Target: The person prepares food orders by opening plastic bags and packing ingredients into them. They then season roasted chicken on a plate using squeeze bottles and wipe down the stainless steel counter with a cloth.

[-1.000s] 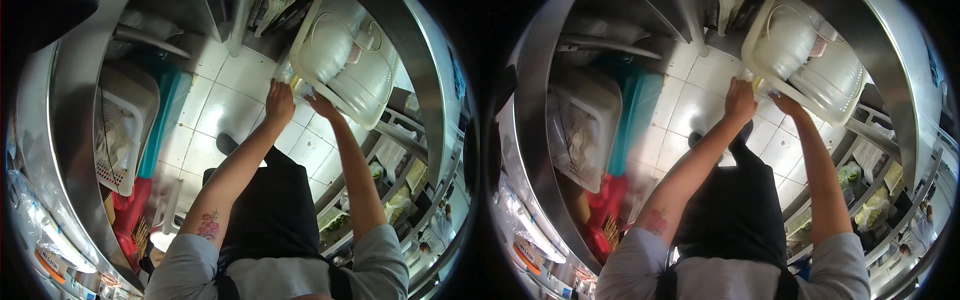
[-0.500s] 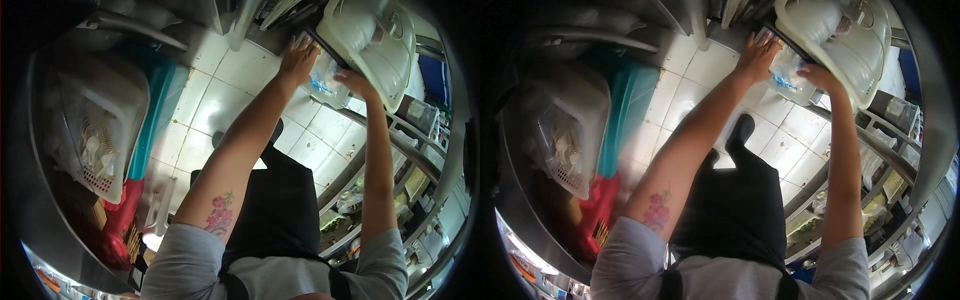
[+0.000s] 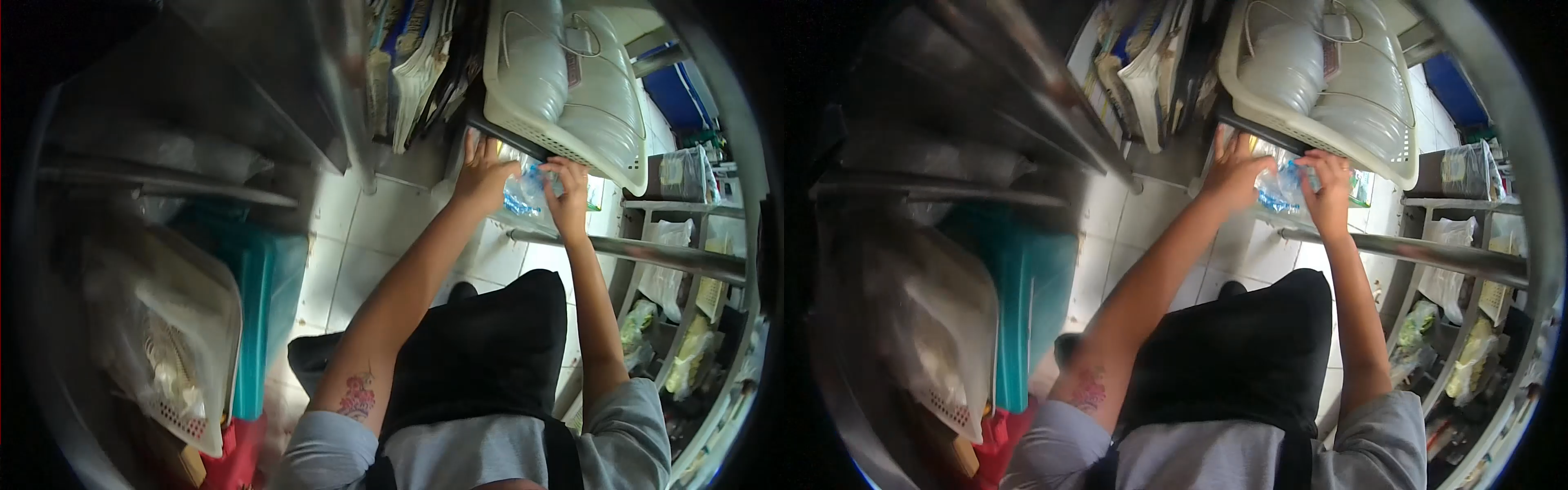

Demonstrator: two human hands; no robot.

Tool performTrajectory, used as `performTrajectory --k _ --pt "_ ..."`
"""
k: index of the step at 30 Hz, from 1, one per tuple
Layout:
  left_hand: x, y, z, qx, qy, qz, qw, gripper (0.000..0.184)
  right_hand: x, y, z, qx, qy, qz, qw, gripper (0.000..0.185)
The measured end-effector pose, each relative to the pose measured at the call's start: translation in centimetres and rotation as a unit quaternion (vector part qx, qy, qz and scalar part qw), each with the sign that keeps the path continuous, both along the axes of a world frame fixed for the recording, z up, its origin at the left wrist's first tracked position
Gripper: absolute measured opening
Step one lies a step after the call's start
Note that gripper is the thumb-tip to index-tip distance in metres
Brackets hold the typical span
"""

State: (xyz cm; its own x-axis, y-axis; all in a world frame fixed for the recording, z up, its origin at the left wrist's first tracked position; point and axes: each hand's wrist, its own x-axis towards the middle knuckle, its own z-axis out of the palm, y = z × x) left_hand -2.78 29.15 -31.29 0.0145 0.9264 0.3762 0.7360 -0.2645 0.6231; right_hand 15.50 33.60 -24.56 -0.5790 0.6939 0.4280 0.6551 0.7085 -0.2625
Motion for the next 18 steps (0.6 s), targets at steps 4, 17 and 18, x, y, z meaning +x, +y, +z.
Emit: performTrajectory --k 4,17,18 --pt "-0.5 -1.2 0.0 -0.006 0.025 -0.016 1.0 0.019 -0.3 0.5 -2.8 0.026 0.05 -0.041 0.998 0.023" --pt "2.5 -16.4 3.5 -0.121 -0.086 0.083 0.985 0.076 -0.1 -0.8 -1.2 0.085 0.082 -0.057 0.991 0.027" --pt "3.0 -17.3 2.9 -0.121 -0.09 0.089 0.985 0.078 -0.5 -2.5 -0.7 0.074 0.097 -0.055 0.991 0.028"
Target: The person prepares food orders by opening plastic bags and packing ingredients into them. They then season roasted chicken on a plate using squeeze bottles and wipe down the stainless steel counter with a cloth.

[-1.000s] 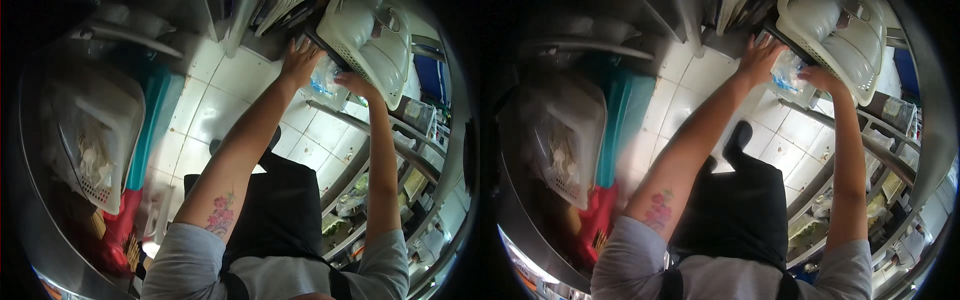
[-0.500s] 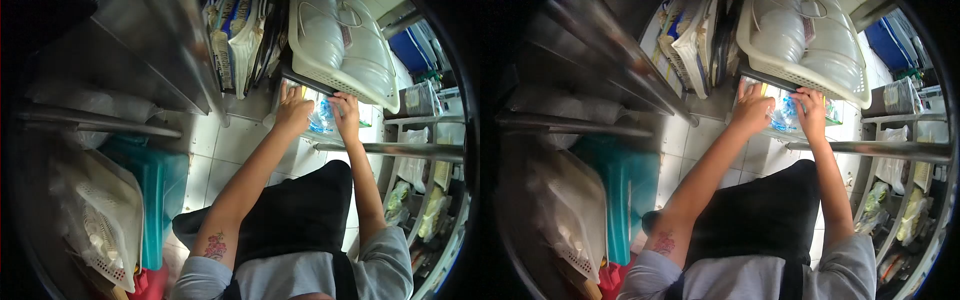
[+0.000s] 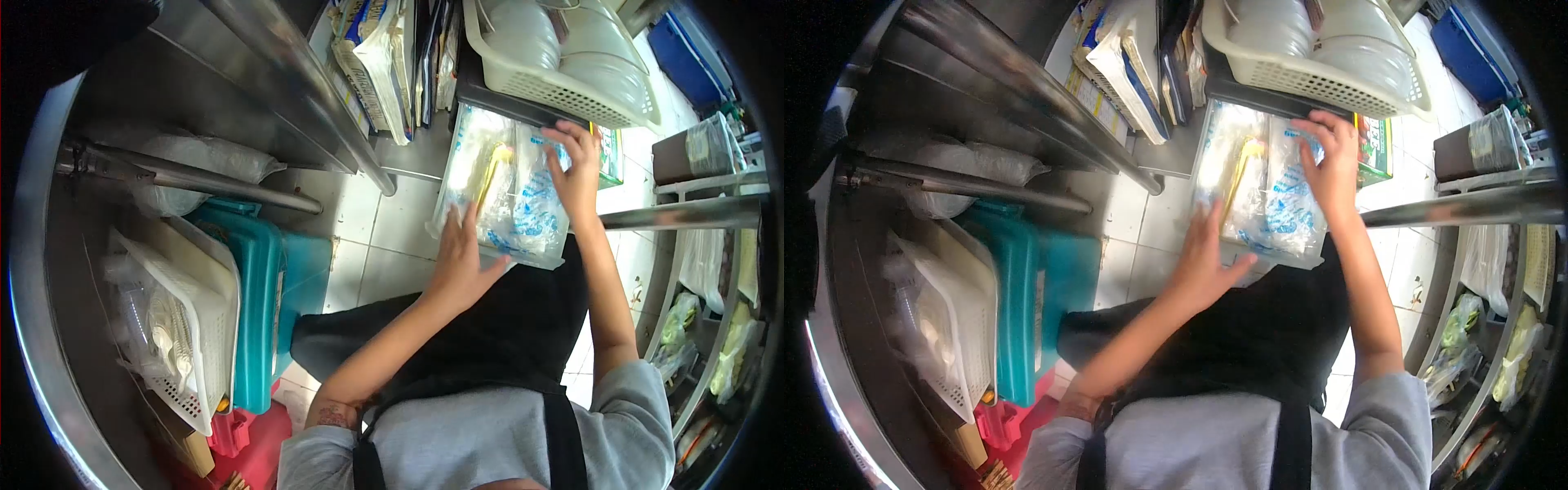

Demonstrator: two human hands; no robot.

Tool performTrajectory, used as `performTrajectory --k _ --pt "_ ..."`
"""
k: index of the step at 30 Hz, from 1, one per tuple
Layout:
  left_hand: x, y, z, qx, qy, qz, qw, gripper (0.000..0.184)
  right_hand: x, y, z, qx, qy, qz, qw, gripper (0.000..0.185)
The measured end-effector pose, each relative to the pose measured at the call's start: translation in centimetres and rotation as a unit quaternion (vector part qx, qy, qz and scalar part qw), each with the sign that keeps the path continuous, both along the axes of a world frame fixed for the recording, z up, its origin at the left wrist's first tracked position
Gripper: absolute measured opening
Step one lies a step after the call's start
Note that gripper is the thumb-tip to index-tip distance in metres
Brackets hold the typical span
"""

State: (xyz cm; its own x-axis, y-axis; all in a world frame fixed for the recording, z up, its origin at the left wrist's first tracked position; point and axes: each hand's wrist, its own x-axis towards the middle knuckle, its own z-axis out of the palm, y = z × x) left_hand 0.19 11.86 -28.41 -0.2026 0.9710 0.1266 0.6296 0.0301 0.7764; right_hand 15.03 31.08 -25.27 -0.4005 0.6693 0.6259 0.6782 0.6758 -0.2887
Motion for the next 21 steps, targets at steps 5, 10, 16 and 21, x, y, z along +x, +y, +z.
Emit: performTrajectory --k 5,10,16,21 --pt "-1.2 4.9 -3.4 -0.078 -0.331 0.115 0.933 0.085 -2.4 -9.0 -1.1 -0.225 -0.019 0.164 0.96 0.043" --pt "-2.0 9.0 -4.6 -0.14 -0.211 0.156 0.955 0.082 -2.7 -8.9 -2.5 -0.255 -0.046 0.147 0.955 0.065" --pt "-6.0 10.8 -2.5 -0.351 -0.375 -0.02 0.858 0.047 -3.4 -10.5 -2.5 -0.249 0.008 0.116 0.961 0.079" --pt "-5.9 11.7 -0.6 -0.351 -0.586 -0.019 0.731 0.046 -4.0 -11.6 -0.5 -0.202 0.042 0.011 0.978 0.074"
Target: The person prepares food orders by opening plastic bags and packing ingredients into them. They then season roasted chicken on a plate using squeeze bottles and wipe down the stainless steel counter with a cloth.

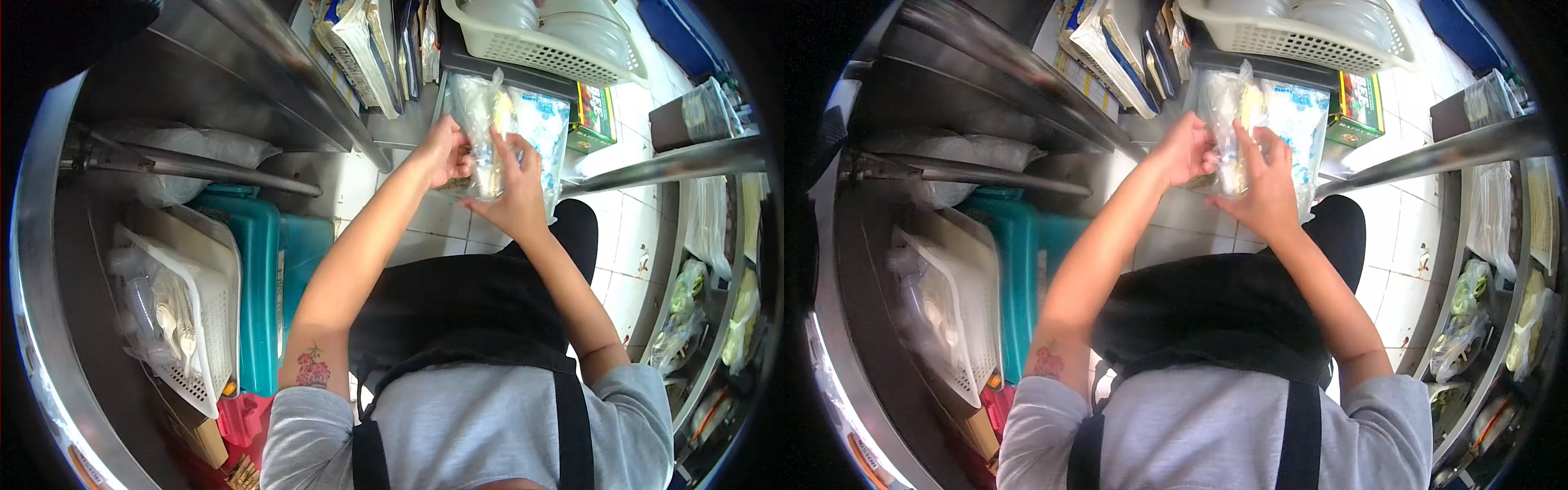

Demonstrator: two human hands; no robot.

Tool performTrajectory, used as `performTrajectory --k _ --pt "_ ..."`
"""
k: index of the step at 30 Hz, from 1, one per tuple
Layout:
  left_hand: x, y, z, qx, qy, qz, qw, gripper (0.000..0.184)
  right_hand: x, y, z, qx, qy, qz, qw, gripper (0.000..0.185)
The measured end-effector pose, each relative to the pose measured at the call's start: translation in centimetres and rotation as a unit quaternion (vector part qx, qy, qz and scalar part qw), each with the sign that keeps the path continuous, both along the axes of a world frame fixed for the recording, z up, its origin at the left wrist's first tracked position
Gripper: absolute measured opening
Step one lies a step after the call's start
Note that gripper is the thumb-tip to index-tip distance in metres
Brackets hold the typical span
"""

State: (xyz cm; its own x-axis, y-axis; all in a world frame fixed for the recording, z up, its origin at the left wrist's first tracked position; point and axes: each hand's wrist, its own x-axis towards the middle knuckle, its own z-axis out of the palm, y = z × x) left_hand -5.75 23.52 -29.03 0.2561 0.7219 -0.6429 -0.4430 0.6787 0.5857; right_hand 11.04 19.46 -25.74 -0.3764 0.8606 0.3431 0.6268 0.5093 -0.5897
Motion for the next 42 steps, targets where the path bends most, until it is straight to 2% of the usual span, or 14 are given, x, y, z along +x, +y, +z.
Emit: performTrajectory --k 2,6,7,9,10,13,20,23,27,29,31,35,39,42 --pt "0.2 -0.4 0.1 0.024 -0.041 0.005 0.999 0.034 0.7 0.6 -0.9 0.029 0.025 -0.011 0.999 0.07" --pt "1.4 -0.3 -1.4 0.233 0.262 -0.071 0.934 0.033 2.2 1.6 -1.1 0.063 0.076 -0.018 0.995 0.06" --pt "2.0 -0.7 -2.1 0.265 0.414 -0.132 0.86 0.041 2.3 1.7 -0.9 0.062 0.091 -0.015 0.994 0.056" --pt "3.0 -1.7 -3.1 0.303 0.676 -0.237 0.629 0.058 2.3 1.8 -0.8 0.066 0.093 -0.026 0.993 0.054" --pt "3.5 -1.4 -3.1 0.237 0.65 -0.337 0.639 0.079 2.3 1.8 -0.6 0.059 0.096 -0.027 0.993 0.054" --pt "4.1 -2.0 -3.0 0.155 0.634 -0.228 0.723 0.085 2.3 2.0 -0.4 0.061 0.107 -0.026 0.992 0.055" --pt "1.9 -1.9 -0.5 0.263 0.541 -0.24 0.762 0.064 3.3 2.8 0.4 0.047 0.108 -0.031 0.993 0.053" --pt "-1.2 -3.8 7.2 0.186 0.354 -0.226 0.888 0.061 3.8 3.4 1.2 0.042 0.115 -0.033 0.992 0.052" --pt "-7.0 -9.5 7.5 0.186 0.175 -0.073 0.964 0.051 3.1 2.9 0.7 0.051 0.124 -0.035 0.99 0.048" --pt "-8.7 -11.9 5.6 0.205 0.076 -0.002 0.976 0.052 2.2 2.1 -1.2 0.017 0.071 -0.014 0.997 0.058" --pt "-8.8 -13.3 3.6 0.205 -0.01 0.075 0.976 0.053 0.9 0.9 -1.8 -0.025 -0.083 0.079 0.993 0.062" --pt "-7.1 -13.4 0.5 0.178 -0.086 0.164 0.966 0.054 1.4 3.3 -3.4 -0.159 -0.135 0.176 0.962 0.06" --pt "-5.0 -12.9 -1.5 0.138 -0.063 0.233 0.961 0.052 0.9 -0.4 -0.6 0.043 -0.12 0.112 0.986 0.059" --pt "-4.3 -12.6 -2.7 0.112 -0.09 0.256 0.956 0.049 1.0 -3.7 -1.3 0.011 -0.091 0.05 0.995 0.06"
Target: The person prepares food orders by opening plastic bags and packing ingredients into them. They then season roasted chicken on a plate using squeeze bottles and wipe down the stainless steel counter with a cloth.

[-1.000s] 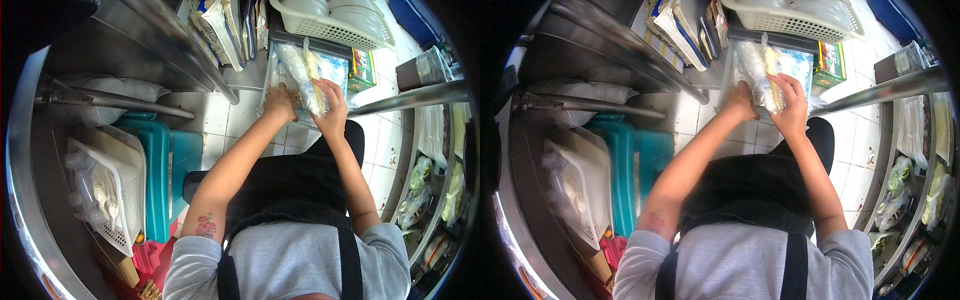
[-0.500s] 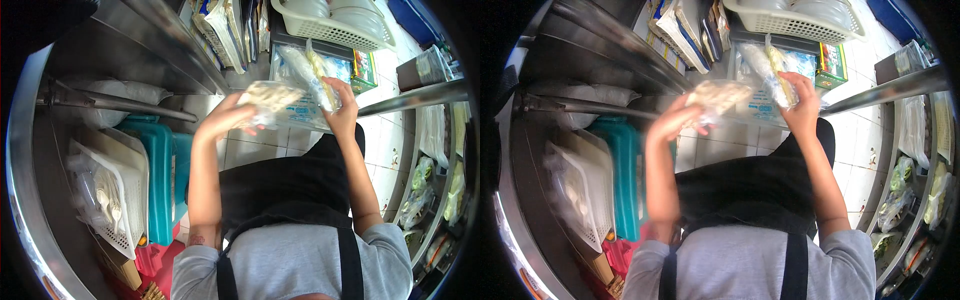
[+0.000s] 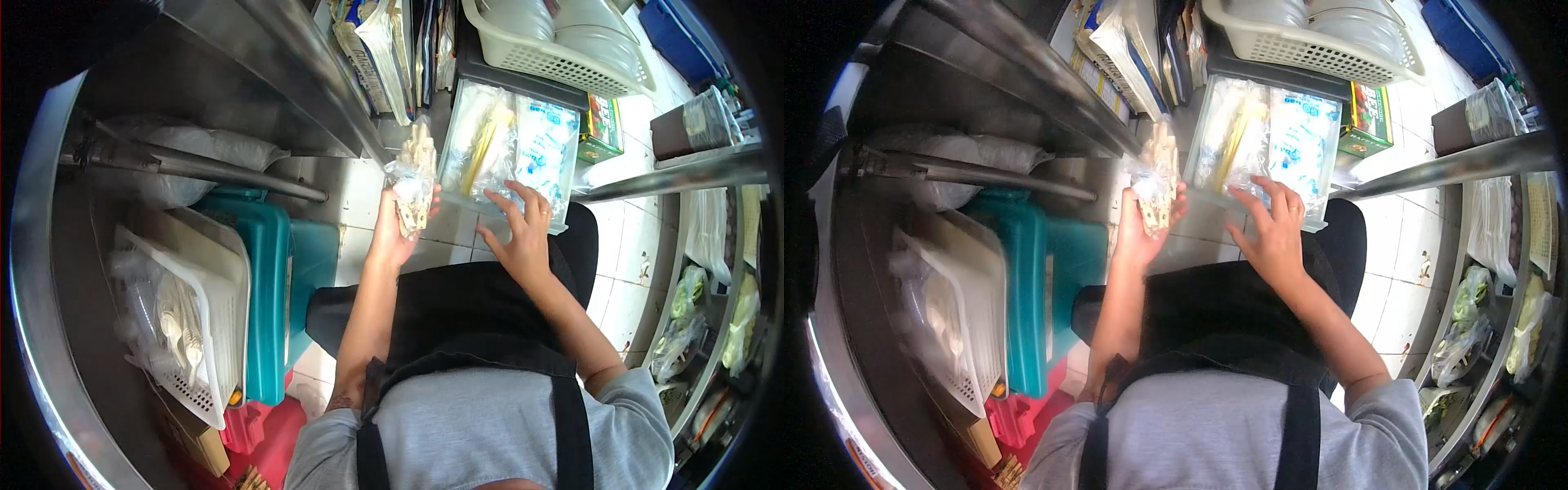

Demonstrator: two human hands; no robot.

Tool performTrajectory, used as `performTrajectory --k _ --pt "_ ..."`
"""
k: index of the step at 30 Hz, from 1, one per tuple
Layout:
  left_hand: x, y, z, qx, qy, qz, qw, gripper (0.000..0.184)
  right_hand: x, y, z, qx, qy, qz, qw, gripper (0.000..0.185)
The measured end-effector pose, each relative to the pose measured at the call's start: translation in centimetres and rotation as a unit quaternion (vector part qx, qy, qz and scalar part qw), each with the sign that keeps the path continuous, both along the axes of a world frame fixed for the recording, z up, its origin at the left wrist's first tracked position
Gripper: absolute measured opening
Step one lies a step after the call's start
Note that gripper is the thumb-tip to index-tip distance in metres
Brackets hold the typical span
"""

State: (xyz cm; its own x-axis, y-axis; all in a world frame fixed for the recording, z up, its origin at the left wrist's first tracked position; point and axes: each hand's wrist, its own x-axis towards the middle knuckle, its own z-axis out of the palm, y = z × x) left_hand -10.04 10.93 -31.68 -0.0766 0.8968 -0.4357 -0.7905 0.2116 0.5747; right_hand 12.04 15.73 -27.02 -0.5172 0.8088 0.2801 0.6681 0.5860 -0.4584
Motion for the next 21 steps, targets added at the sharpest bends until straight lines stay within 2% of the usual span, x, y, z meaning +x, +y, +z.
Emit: performTrajectory --k 2,5,6,9,11,12,13,15,19,20,21 --pt "0.3 0.3 -0.4 0.015 -0.018 0.017 1.0 0.051 0.6 1.0 -2.7 -0.032 -0.012 -0.02 0.999 0.056" --pt "1.0 2.3 1.3 0.029 -0.008 0.013 0.999 0.052 0.6 3.5 -3.3 0.016 -0.049 -0.011 0.999 0.051" --pt "1.5 2.8 1.9 0.029 0.0 0.008 1.0 0.052 0.8 4.7 -3.3 0.037 -0.055 -0.006 0.998 0.039" --pt "2.7 4.9 1.3 0.066 0.051 -0.04 0.996 0.053 1.8 9.8 -2.4 0.113 -0.074 0.024 0.99 0.042" --pt "3.1 5.8 -0.5 0.037 0.087 -0.081 0.992 0.046 2.1 12.7 -1.0 0.124 0.047 -0.003 0.991 0.04" --pt "3.4 6.0 -1.1 0.053 0.11 -0.094 0.988 0.045 2.4 14.3 -2.1 0.198 0.056 -0.008 0.978 0.039" --pt "3.6 6.2 -1.2 0.069 0.134 -0.105 0.983 0.043 2.1 15.5 -2.7 0.223 0.051 -0.006 0.973 0.038" --pt "3.8 6.1 -1.2 0.071 0.08 -0.102 0.989 0.044 1.1 17.3 -3.4 0.27 0.044 0.003 0.962 0.036" --pt "4.0 5.7 -1.4 0.086 0.061 -0.028 0.994 0.053 -1.8 20.1 -4.2 0.278 0.083 -0.099 0.952 0.036" --pt "4.0 5.7 -2.1 0.075 0.059 -0.006 0.995 0.062 -2.2 20.2 -4.5 0.283 0.088 -0.112 0.949 0.036" --pt "4.0 5.6 -2.3 0.07 0.059 0.0 0.996 0.062 -2.8 19.5 -4.2 0.256 0.117 -0.099 0.954 0.037"
